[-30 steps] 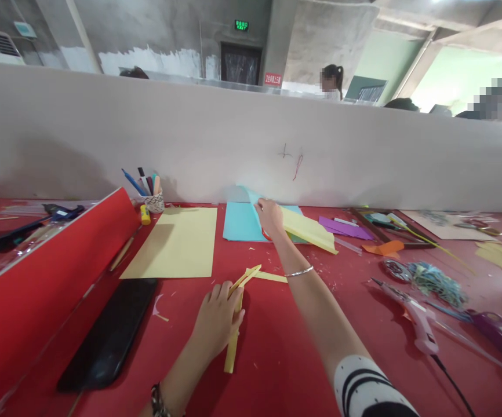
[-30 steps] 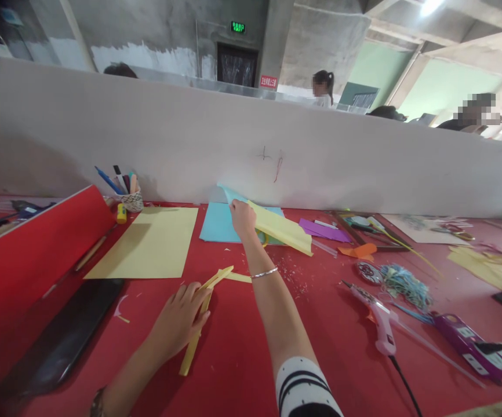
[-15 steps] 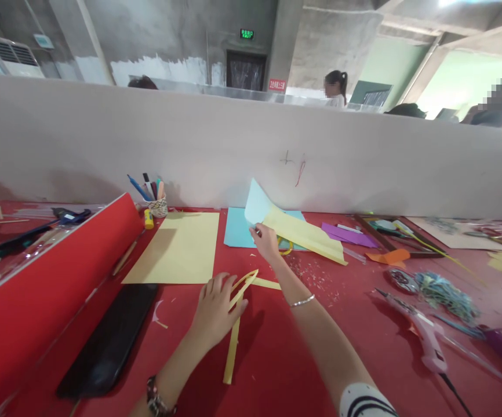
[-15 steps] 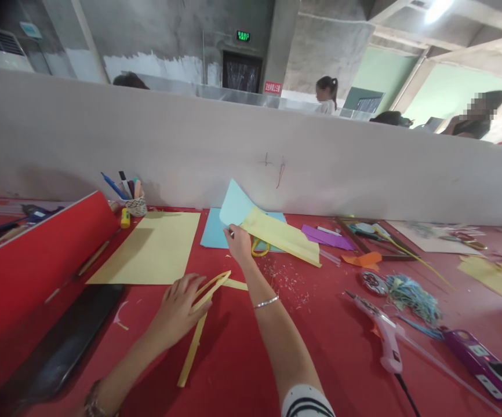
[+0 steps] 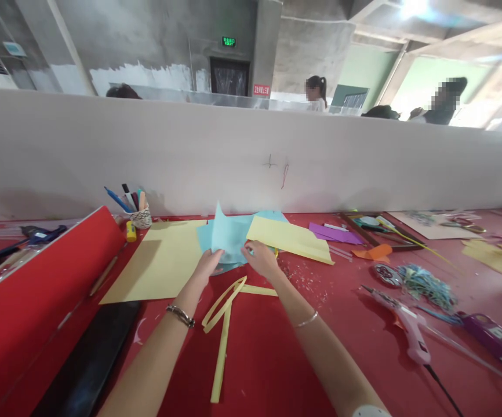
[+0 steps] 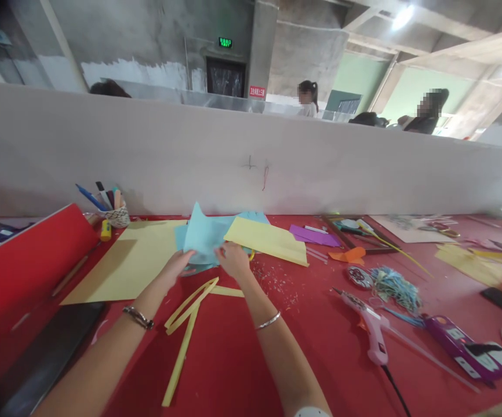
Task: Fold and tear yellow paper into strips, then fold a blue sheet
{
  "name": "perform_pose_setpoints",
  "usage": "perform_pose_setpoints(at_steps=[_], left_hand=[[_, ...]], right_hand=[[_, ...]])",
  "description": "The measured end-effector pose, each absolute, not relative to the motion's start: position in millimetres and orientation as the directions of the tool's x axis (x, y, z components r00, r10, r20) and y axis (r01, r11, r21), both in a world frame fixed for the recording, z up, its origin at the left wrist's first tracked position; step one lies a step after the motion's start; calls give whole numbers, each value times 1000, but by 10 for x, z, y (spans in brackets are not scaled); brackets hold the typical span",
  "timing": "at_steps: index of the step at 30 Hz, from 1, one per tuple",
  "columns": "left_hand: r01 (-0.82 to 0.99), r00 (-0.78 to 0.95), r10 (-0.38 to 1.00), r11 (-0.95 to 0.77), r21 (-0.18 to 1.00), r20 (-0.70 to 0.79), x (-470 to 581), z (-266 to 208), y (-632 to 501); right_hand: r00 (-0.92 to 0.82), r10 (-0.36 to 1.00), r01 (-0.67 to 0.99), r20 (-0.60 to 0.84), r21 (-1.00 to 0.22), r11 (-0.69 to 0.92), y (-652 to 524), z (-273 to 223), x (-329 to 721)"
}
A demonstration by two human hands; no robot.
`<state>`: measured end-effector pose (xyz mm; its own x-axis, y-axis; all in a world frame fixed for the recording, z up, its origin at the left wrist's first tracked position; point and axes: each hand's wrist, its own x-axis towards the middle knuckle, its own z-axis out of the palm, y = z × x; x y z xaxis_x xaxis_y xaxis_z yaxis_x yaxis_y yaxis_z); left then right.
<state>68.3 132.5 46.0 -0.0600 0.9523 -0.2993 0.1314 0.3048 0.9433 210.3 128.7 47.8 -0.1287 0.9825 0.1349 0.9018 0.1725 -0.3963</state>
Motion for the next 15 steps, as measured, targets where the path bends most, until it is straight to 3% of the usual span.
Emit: perform_pose_setpoints(at_steps=[3, 7, 11, 15], left_hand=[[162, -78, 938, 347, 924, -338, 690, 402, 1363], [190, -115, 912, 409, 892, -394, 705, 350, 1434], [195, -123, 918, 396, 897, -378, 701, 329, 1446], [198, -154, 940, 331, 923, -304, 676, 382, 1440]], right_hand=[[82, 991, 927, 104, -373, -38, 1336, 453, 2210], [231, 971, 895, 52, -402, -192, 1424, 423, 2183], [265, 964, 838, 25, -501, -217, 1485, 394, 2168], [239, 970, 722, 35, -675, -153, 1546, 372, 2304]])
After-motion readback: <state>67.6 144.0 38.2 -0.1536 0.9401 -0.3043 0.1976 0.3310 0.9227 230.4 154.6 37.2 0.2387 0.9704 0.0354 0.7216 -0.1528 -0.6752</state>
